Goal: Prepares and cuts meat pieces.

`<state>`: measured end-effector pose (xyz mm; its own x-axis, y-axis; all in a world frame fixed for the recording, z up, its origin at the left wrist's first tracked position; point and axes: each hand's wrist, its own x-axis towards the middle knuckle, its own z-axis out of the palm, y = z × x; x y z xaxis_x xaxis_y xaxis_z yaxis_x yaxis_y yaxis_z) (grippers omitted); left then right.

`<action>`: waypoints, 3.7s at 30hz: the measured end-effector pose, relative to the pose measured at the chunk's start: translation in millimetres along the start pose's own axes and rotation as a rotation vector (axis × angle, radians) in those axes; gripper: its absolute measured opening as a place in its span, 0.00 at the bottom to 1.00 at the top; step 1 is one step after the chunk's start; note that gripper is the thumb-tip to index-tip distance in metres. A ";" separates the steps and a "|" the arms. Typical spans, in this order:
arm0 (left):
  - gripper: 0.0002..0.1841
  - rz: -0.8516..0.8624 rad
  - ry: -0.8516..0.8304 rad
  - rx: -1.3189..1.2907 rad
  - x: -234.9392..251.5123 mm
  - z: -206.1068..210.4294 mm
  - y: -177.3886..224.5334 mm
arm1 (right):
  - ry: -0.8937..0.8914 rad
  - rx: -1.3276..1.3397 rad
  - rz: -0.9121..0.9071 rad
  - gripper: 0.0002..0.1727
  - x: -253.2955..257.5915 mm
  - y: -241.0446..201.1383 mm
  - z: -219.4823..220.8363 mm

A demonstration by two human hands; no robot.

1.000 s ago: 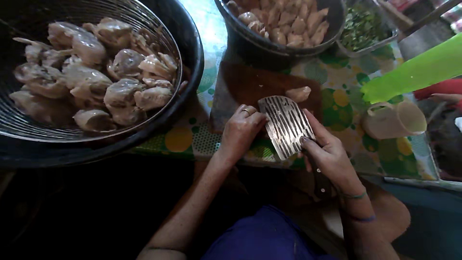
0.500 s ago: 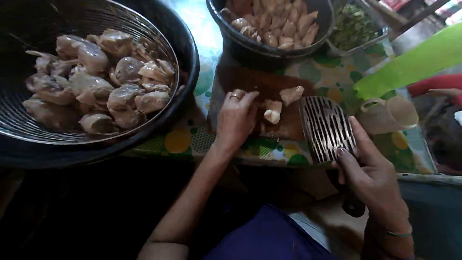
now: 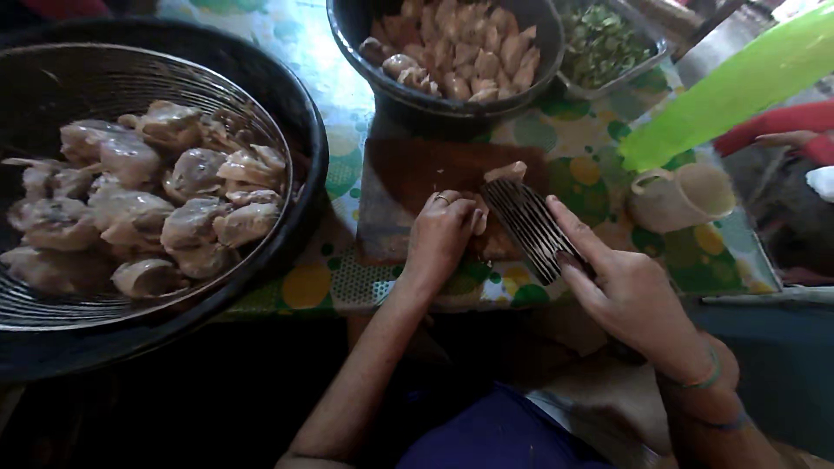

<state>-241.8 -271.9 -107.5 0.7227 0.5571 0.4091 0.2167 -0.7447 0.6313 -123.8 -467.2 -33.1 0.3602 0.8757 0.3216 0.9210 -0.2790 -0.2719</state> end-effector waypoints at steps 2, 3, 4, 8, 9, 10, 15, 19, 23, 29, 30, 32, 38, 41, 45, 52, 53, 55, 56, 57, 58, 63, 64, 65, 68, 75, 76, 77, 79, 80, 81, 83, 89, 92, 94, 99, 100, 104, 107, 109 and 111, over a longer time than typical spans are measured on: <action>0.07 -0.002 -0.018 -0.008 0.9 -1.3 -2.0 | -0.020 -0.005 -0.006 0.32 4.5 1.0 -1.7; 0.07 0.000 -0.023 -0.013 1.4 -1.7 -3.0 | -0.044 0.002 -0.001 0.32 6.9 1.3 -3.7; 0.07 0.002 -0.027 -0.021 2.1 -2.4 -3.6 | -0.070 0.009 0.005 0.33 9.7 1.5 -5.9; 0.08 -0.007 -0.057 -0.036 5.3 -4.7 -4.9 | -0.129 -0.028 0.003 0.33 27.9 -2.3 -8.7; 0.08 -0.002 -0.055 -0.037 5.8 -4.8 -5.7 | -0.135 -0.043 -0.007 0.34 34.0 -5.4 -5.6; 0.08 0.004 -0.050 -0.034 6.2 -4.6 -6.5 | -0.136 -0.049 -0.017 0.34 40.2 -8.9 0.4; 0.10 -0.021 -0.035 0.003 6.0 -3.9 -7.4 | -0.121 -0.038 -0.009 0.38 57.2 -8.6 26.5; 0.09 -0.025 -0.038 0.001 -0.1 -3.0 -3.8 | -0.173 -0.070 -0.026 0.37 49.6 -16.1 13.9; 0.10 -0.009 -0.073 -0.037 9.3 -16.6 8.7 | -0.392 -0.063 0.160 0.38 63.6 -35.8 -10.4; 0.11 -0.056 -0.119 0.028 24.0 -25.0 16.5 | -0.475 -0.030 0.192 0.39 86.7 -40.0 -9.6; 0.11 -0.050 -0.137 0.032 23.1 -27.8 18.4 | -0.523 -0.022 0.207 0.39 85.6 -38.5 -14.5; 0.11 -0.027 -0.194 0.006 16.9 -35.0 23.8 | -0.559 -0.009 0.217 0.40 74.9 -36.7 -23.2; 0.09 0.059 -0.184 -0.031 4.1 -28.1 25.6 | -0.322 -0.037 0.094 0.41 40.8 -30.4 -11.3; 0.10 0.033 -0.157 -0.012 17.9 -47.3 28.6 | -0.265 -0.048 0.067 0.42 39.4 -30.5 -8.6; 0.13 0.291 0.260 0.002 51.4 -79.5 44.9 | -0.252 -0.101 0.123 0.34 38.8 -33.7 -5.2; 0.23 0.641 -0.042 -0.257 124.2 -51.6 85.0 | -0.548 -0.166 0.278 0.19 59.8 -53.8 -24.4; 0.25 0.552 -0.207 -0.235 124.8 -28.8 73.5 | -0.559 -0.165 0.278 0.19 60.5 -54.6 -24.3; 0.29 0.417 -0.456 -0.225 122.4 -1.1 56.0 | -0.550 -0.201 0.242 0.21 60.2 -53.5 -22.3; 0.28 0.445 -0.432 -0.235 122.7 3.2 51.9 | -0.565 -0.214 0.246 0.22 62.7 -54.2 -23.1; 0.27 0.483 -0.378 -0.256 122.1 2.2 51.1 | -0.592 -0.217 0.267 0.22 64.6 -54.3 -24.0; 0.26 0.492 -0.312 -0.270 118.2 -3.6 53.1 | -0.584 -0.210 0.268 0.21 62.0 -49.9 -22.0; 0.13 0.362 -0.034 -0.105 47.0 -44.6 28.3 | -0.623 -0.015 0.332 0.19 62.8 -5.8 -11.5; 0.10 0.331 -0.083 -0.052 25.0 -43.3 17.7 | -0.643 0.023 0.373 0.18 65.7 0.6 -10.0; 0.10 0.296 -0.143 -0.021 6.2 -38.8 8.6 | -0.653 0.049 0.404 0.18 67.6 3.4 -9.4; 0.13 0.265 -0.158 0.016 -25.3 -17.4 -8.0 | -0.592 -0.017 0.370 0.18 61.7 -7.0 -9.4; 0.16 0.328 -0.093 0.087 -25.7 0.7 -12.8 | -0.318 -0.210 0.078 0.11 33.7 -23.6 -1.7; 0.17 0.344 -0.101 0.084 -24.9 1.5 -13.7 | -0.343 -0.213 0.090 0.11 38.7 -24.6 -3.2; 0.17 0.353 -0.105 0.080 -24.5 2.1 -14.7 | -0.371 -0.206 0.111 0.11 44.4 -25.3 -3.5; 0.16 0.360 -0.105 0.064 -24.4 2.9 -16.5 | -0.416 -0.178 0.162 0.13 52.8 -23.8 0.0; 0.17 0.360 -0.095 0.056 -24.9 3.9 -17.3 | -0.421 -0.159 0.173 0.13 53.9 -19.8 2.4; 0.17 0.361 -0.074 0.054 -25.3 4.9 -18.1 | -0.425 -0.138 0.185 0.14 54.3 -15.0 2.9; 0.16 0.362 -0.043 0.046 -26.3 5.6 -19.6 | -0.410 -0.113 0.209 0.15 51.1 -6.5 -0.4; 0.14 0.358 -0.050 0.032 -26.1 6.3 -20.6 | -0.261 -0.168 0.039 0.12 37.7 -13.8 -27.0; 0.12 0.370 -0.036 0.028 -25.0 6.0 -21.1 | -0.294 -0.201 -0.026 0.10 38.6 -18.5 -27.2; 0.12 0.370 -0.013 0.018 -25.7 6.4 -21.5 | -0.265 -0.235 -0.078 0.11 38.9 -19.2 -23.5; 0.12 0.352 -0.028 -0.004 -24.4 5.7 -20.3 | -0.326 -0.226 -0.077 0.10 52.4 -19.5 -16.1; 0.12 0.345 -0.036 -0.015 -23.5 5.1 -19.8 | -0.377 -0.208 -0.033 0.10 59.0 -19.0 -13.6; 0.11 0.326 -0.030 -0.029 -21.2 4.9 -19.0 | -0.382 -0.164 0.057 0.11 70.4 -16.3 6.3; 0.11 0.307 -0.020 -0.002 -21.4 8.1 -18.2 | -0.356 -0.131 0.082 0.13 64.3 -14.9 10.9; 0.11 0.287 -0.007 0.018 -24.2 7.4 -14.2 | -0.400 -0.116 0.097 0.14 61.9 -18.4 7.0; 0.12 0.263 -0.016 0.012 -20.6 0.7 -7.6 | -0.495 -0.110 0.137 0.17 70.9 -27.2 -3.1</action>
<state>-257.8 -278.0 -121.2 0.7656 0.3376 0.5476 0.0272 -0.8675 0.4967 -122.8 -398.7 -0.1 0.3899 0.9022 -0.1844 0.8899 -0.4207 -0.1764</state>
